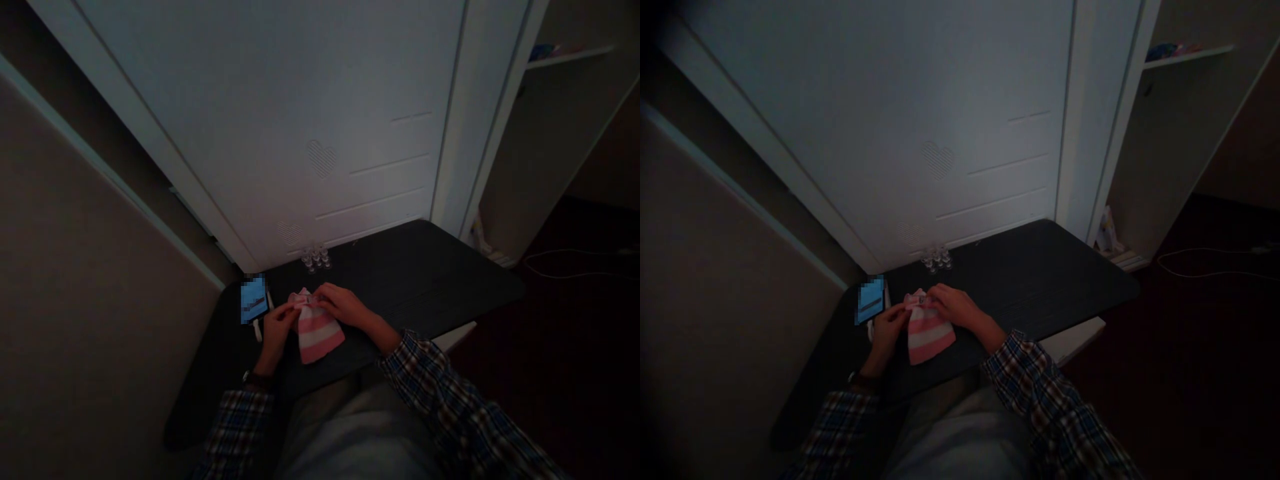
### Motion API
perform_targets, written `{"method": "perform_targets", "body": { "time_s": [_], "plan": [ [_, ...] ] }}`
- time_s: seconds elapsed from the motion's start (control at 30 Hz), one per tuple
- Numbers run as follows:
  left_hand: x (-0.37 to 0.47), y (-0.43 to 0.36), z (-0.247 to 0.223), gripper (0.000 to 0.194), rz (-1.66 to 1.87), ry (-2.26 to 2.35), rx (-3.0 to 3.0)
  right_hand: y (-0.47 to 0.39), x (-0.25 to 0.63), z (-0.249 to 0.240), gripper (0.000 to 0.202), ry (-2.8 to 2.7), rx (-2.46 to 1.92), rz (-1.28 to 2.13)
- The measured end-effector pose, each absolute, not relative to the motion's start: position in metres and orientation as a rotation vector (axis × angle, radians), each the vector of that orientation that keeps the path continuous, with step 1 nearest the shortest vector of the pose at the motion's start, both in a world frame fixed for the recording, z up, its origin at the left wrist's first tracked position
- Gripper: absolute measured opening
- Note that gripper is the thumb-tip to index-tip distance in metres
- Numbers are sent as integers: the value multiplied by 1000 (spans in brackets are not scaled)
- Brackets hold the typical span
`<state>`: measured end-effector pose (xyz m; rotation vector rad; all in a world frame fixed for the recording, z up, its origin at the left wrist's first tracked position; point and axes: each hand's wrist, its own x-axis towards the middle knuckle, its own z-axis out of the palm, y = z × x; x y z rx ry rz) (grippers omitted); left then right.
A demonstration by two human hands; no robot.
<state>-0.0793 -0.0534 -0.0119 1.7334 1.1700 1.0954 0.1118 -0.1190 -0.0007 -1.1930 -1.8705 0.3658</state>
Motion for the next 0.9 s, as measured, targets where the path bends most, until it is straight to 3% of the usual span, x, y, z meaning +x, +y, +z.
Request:
{"method": "perform_targets", "body": {
  "time_s": [0.33, 0.57, 0.73, 0.9],
  "plan": [
    [-82, -53, -12, 27, 1183, 1199, 1777, -114, 108, -4, 30, -1760, -1231, 555],
    [-82, -53, -11, 31, 1187, 1196, 1761, -109, 106, -10, 25, -1689, -1151, 735],
    [-81, -53, -10, 35, 1109, 1172, 1773, -110, 108, -12, 18, -1722, -1155, 680],
    [-81, -53, -11, 31, 1131, 1199, 1807, -113, 113, -10, 14, -1877, -1172, 415]
  ]
}}
